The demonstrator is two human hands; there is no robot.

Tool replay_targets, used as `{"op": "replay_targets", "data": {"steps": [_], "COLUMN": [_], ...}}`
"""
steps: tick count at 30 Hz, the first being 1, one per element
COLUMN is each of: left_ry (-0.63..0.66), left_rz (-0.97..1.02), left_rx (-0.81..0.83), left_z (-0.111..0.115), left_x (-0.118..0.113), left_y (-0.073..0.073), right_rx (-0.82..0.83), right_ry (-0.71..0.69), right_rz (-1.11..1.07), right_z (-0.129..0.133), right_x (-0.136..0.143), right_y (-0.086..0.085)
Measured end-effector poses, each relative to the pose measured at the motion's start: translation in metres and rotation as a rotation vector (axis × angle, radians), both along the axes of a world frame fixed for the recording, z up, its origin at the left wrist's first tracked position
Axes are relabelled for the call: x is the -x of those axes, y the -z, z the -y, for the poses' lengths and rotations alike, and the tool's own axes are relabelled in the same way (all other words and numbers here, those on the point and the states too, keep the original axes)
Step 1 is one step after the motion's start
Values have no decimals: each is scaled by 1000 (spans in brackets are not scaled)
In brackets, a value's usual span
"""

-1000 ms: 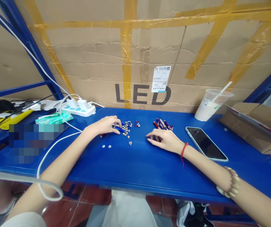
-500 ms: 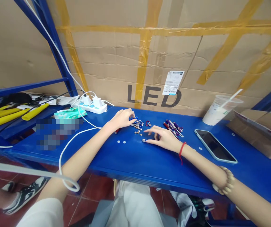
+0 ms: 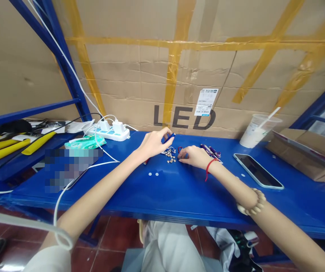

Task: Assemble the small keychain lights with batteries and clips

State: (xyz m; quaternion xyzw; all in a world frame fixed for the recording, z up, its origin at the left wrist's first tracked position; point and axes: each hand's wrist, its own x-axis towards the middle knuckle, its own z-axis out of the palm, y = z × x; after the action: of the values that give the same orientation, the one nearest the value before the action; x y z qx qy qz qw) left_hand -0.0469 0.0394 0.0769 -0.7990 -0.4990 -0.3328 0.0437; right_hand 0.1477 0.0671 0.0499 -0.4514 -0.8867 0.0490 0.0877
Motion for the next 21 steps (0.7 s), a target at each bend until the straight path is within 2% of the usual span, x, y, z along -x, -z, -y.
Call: {"op": "replay_targets", "data": {"steps": [4,9,14,21], "left_ry": [69,107,125,123], "left_rz": [-89,-27,48,22], "left_rx": [2,51,113,72], "left_z": [5,13,14,17], "left_x": [0,4,3,2], "left_y": [12,30,42,50], "right_rx": [-79,-135,-129,-142], "right_ry": [-66,-169,-146,-110], "right_rz": [-20,-50,-22,-87], "right_z": [-2,3,5,5], "right_x": [3,1,-2,1], "right_y": [-8,3,13,17]}}
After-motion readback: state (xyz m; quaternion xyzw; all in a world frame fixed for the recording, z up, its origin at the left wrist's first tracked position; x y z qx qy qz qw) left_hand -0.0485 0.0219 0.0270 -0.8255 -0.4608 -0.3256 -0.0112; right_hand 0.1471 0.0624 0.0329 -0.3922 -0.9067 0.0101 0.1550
